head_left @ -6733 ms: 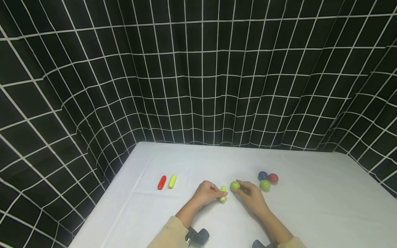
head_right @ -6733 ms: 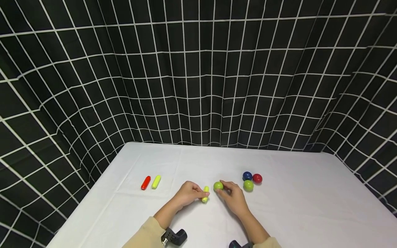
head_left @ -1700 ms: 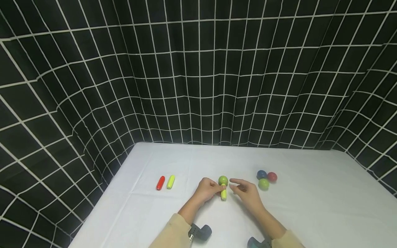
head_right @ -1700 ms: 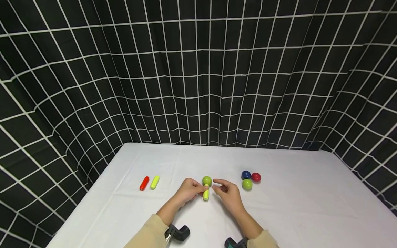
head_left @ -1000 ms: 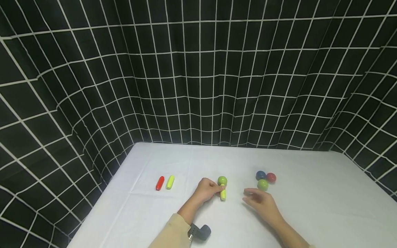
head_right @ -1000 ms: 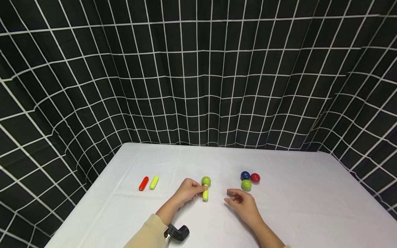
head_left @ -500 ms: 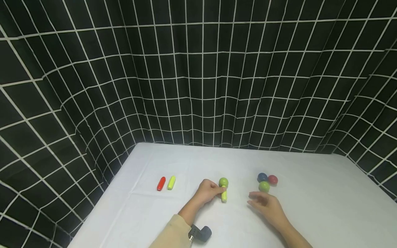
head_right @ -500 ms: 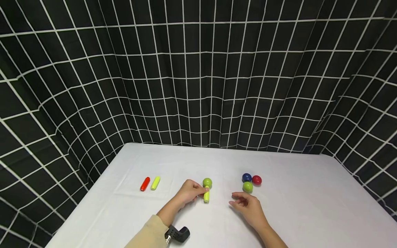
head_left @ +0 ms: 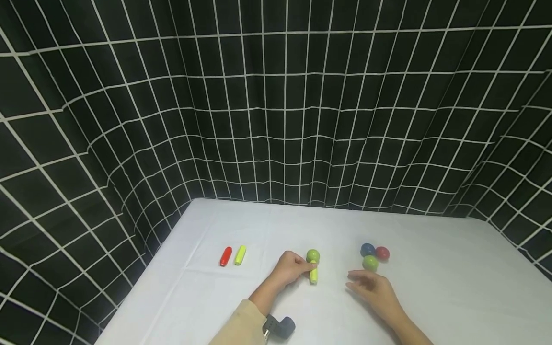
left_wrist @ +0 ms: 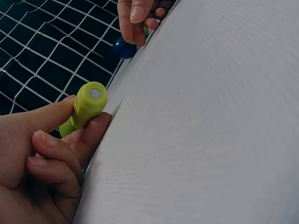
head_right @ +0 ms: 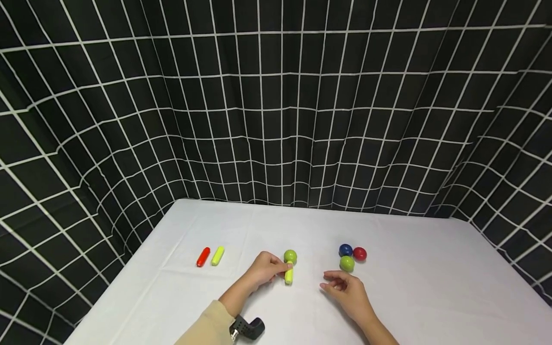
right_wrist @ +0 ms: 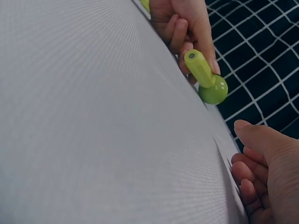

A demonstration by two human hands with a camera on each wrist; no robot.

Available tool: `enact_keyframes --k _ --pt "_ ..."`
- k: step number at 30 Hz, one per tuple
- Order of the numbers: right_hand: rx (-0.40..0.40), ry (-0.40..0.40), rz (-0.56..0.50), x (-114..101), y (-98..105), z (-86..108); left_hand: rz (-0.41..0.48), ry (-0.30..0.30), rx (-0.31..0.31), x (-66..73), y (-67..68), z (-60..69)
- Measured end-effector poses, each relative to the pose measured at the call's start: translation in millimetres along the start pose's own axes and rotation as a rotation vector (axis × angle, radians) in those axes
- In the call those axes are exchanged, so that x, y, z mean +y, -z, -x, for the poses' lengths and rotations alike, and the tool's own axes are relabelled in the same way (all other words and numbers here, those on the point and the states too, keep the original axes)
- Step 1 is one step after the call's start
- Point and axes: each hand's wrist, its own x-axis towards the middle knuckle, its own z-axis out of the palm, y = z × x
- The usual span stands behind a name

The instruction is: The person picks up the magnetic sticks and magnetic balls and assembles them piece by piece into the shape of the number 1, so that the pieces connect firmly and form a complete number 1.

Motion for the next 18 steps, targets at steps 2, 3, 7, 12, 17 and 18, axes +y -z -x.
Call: enact_keyframes --k 2,3,7,12,17,18 --pt "0.001 -0.001 -0.001 0.1 0.2 0.8 -0.002 0.005 -0.005 -0.1 -0.4 0.5" --pt "0.001 -0.005 0.001 0.2 0.1 1.3 -0.006 0.003 -0.009 -0.3 -0.7 0.7" --pt "0.005 -0.011 -0.006 1.1 -0.2 2.7 -0.011 -0.003 -0.022 -1.0 -1.4 0.7" --pt "0.012 0.021 -0.030 0.2 -0.8 0.7 -0.009 -0.012 -0.008 0.1 1.0 0.3" --pt "0.009 0.041 -0.021 0.6 -1.2 0.7 -0.015 -0.015 -0.017 -0.3 2.2 0.2" --pt "0.011 0.043 -0.026 0.8 -1.3 0.4 -0.015 -0.017 -0.018 -0.1 2.4 0.2"
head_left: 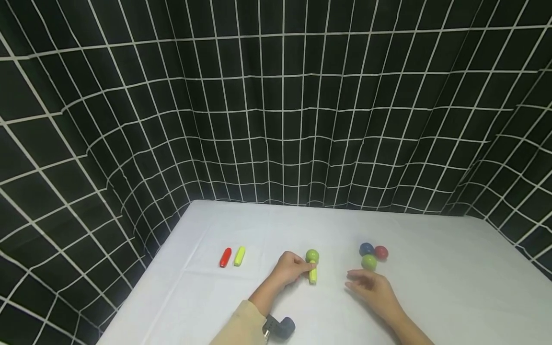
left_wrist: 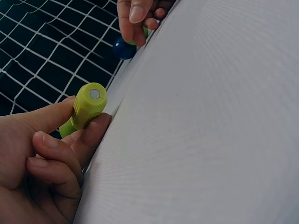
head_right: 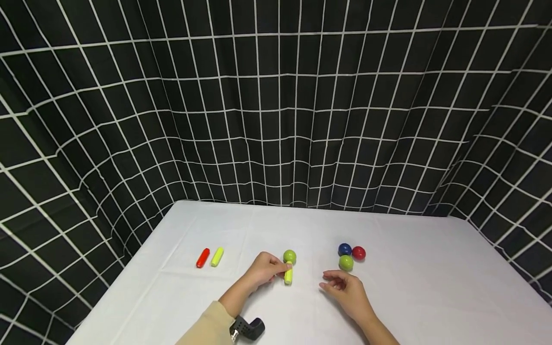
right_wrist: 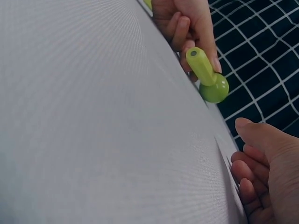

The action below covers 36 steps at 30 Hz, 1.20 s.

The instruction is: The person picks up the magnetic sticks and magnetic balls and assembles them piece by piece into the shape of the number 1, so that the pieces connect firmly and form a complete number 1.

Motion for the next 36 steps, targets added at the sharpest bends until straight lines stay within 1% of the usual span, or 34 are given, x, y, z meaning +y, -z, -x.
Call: enact_keyframes --k 7,10,13,20,22,25,27,31,36 --pt "0.013 0.049 -0.031 0 -1 -2.5 -0.006 -0.005 0.012 -1.2 2.7 -0.7" --pt "0.050 0.044 -0.009 0 0 -1.8 0.000 0.001 0.002 -1.9 2.7 -1.5" --pt "0.092 0.011 0.034 1 3 -1.4 0.003 -0.001 0.003 -2.3 1.8 -2.0" --pt "0.176 -0.137 0.144 5 14 -0.5 0.012 0.001 0.003 -3.4 -2.1 -2.6" --pt "0.204 -0.165 0.164 7 18 0.3 0.012 0.004 0.004 -3.7 -3.1 -2.8" --pt "0.227 -0.192 0.172 9 22 1.1 0.012 0.006 0.005 -3.5 -3.8 -3.2" --pt "0.238 -0.190 0.165 9 23 0.8 0.011 0.005 0.008 -2.7 -3.7 -3.3" --pt "0.250 -0.196 0.135 10 26 0.4 0.010 0.000 0.008 -1.4 -2.8 -2.8" --pt "0.273 -0.246 0.066 15 24 -0.9 0.007 0.006 0.010 -2.7 -2.2 -1.4"
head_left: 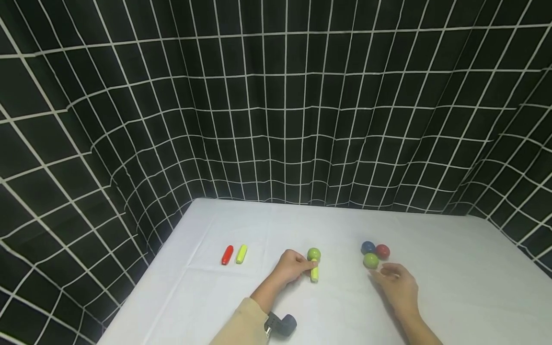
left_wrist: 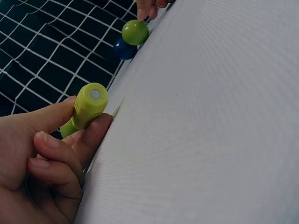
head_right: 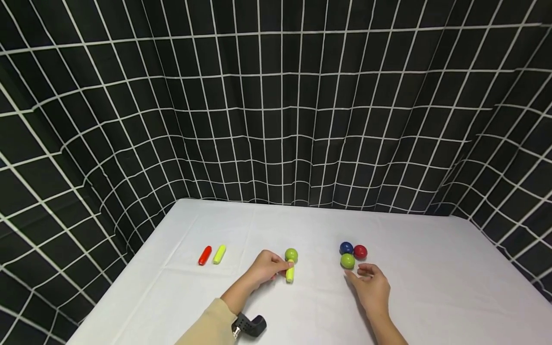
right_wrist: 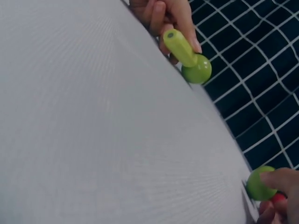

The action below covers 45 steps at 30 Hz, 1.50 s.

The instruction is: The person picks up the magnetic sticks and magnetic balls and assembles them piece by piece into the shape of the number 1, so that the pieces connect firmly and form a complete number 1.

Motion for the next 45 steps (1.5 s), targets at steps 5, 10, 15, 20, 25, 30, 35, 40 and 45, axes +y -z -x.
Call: enact_keyframes --k 5,10,15,20,25,30,35,40,45 --pt "0.029 0.018 -0.009 0 -4 -4.0 -0.003 0.009 0.001 -1.0 0.1 0.4" --pt "0.048 0.053 0.023 -1 -6 -9.5 0.001 -0.003 -0.002 -0.4 0.8 0.8" --pt "0.069 0.082 0.031 -1 -8 -12.8 0.005 -0.013 -0.007 0.3 1.1 1.1" --pt "0.075 0.101 0.042 0 -10 -14.7 0.009 -0.013 -0.008 1.4 1.5 1.2" --pt "0.063 0.097 0.044 0 -10 -15.8 0.008 -0.014 -0.011 1.7 1.2 1.1" --pt "0.065 0.100 0.043 0 -11 -16.9 0.011 -0.013 -0.008 1.8 1.1 2.5" --pt "0.076 0.103 0.049 -1 -12 -16.7 0.016 -0.009 -0.013 1.3 0.9 3.8" --pt "0.097 0.119 0.051 -3 -13 -16.5 0.019 -0.009 -0.010 2.5 1.8 3.7" --pt "0.093 0.117 0.056 -2 -12 -16.5 0.012 -0.010 -0.013 3.0 1.6 3.6"
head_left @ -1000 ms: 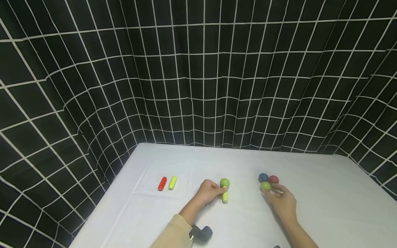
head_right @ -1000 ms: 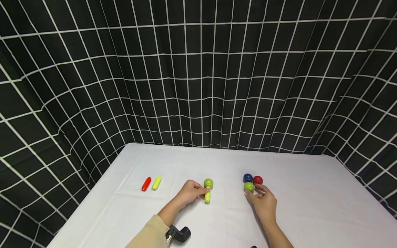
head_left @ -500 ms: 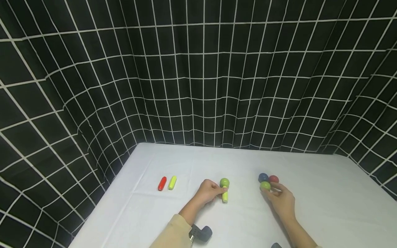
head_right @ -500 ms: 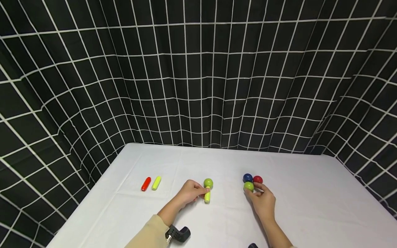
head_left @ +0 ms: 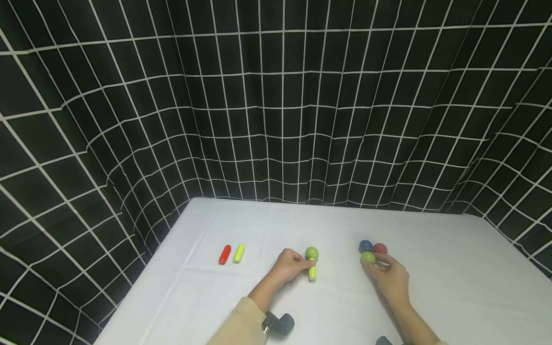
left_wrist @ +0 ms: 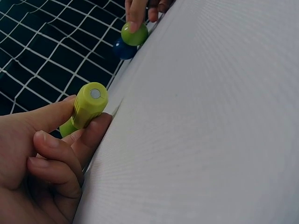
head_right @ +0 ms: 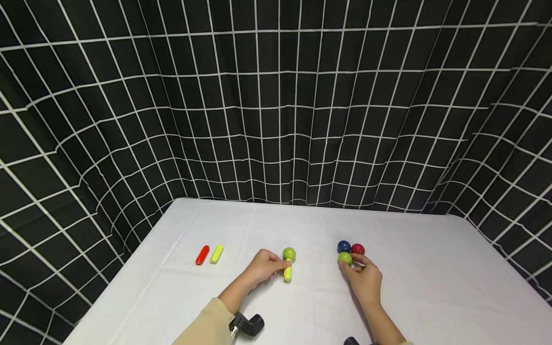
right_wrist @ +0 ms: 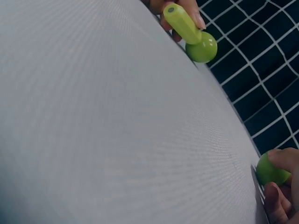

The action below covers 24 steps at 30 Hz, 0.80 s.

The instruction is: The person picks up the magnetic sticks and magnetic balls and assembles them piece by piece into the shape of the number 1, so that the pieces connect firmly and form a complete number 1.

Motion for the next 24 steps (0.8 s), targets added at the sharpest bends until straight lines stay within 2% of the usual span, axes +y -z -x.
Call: enact_keyframes --k 7,15,24 --pt "-0.047 -0.011 0.003 -1 2 1.1 0.002 -0.001 0.001 0.2 0.0 0.2" --pt "-0.179 -0.034 0.006 -7 7 6.7 -0.003 -0.007 -0.002 -0.2 -0.9 -0.7" --pt "-0.254 0.003 -0.012 -11 6 9.0 -0.009 0.005 0.005 -0.5 -0.7 -1.3"
